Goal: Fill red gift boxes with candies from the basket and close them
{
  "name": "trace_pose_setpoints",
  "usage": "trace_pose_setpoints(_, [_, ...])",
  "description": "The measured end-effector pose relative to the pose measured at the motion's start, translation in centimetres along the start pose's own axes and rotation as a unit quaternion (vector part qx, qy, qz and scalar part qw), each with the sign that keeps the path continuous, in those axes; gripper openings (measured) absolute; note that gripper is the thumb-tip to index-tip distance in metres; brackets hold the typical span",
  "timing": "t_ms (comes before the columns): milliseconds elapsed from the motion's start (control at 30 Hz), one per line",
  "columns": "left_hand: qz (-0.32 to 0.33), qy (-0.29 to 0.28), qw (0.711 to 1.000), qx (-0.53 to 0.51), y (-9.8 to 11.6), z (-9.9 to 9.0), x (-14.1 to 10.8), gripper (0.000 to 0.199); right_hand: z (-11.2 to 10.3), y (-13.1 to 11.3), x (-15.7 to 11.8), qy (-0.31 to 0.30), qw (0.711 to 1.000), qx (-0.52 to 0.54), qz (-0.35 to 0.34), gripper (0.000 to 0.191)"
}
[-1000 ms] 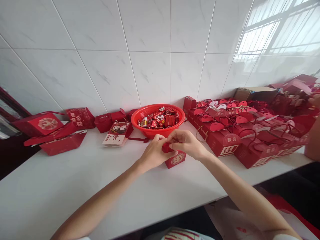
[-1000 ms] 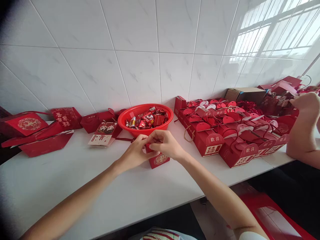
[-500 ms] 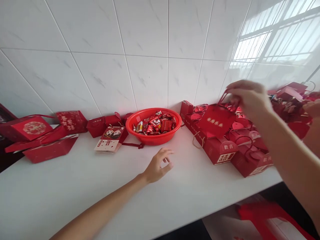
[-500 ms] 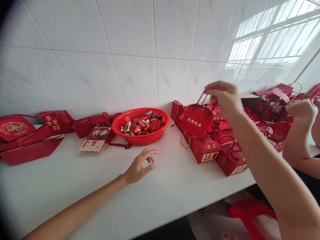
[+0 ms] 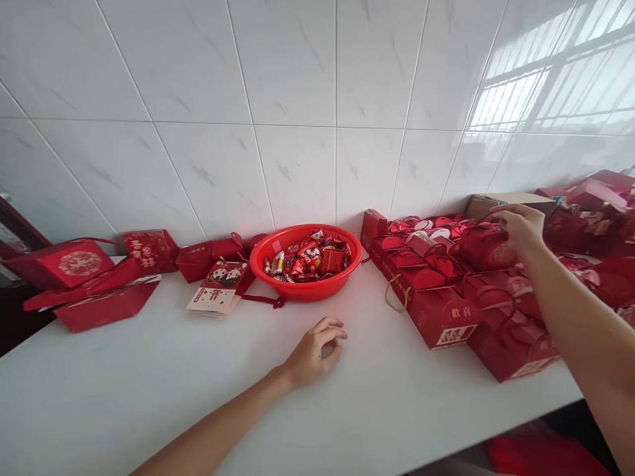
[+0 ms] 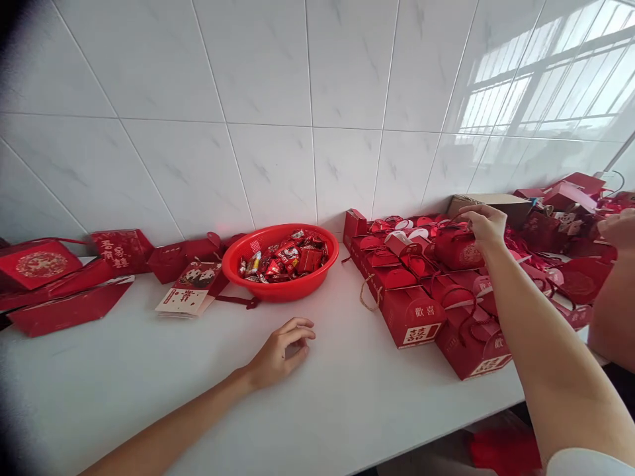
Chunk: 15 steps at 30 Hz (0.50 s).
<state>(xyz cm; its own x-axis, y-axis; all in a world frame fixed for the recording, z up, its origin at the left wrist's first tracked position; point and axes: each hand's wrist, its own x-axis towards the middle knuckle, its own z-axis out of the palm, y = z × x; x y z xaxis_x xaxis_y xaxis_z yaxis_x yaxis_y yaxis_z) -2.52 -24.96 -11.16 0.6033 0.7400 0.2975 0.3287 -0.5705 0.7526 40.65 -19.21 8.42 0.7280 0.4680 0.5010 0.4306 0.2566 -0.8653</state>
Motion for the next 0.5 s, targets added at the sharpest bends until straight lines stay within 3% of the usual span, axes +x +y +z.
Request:
trace_pose_setpoints(233, [-0.013,-0.002,1.000,-0.002,0.1,-0.1,0.1,0.019,1.4,0.3,0.9,-0.001,0.996,0.074,0.049,0.023])
trace_pose_setpoints(500, [-0.010,-0.008,1.000,-0.008,-0.1,0.0,0.0,0.018,1.4,0.5,0.9,-0.003,0.998,0.057,0.023,0.019])
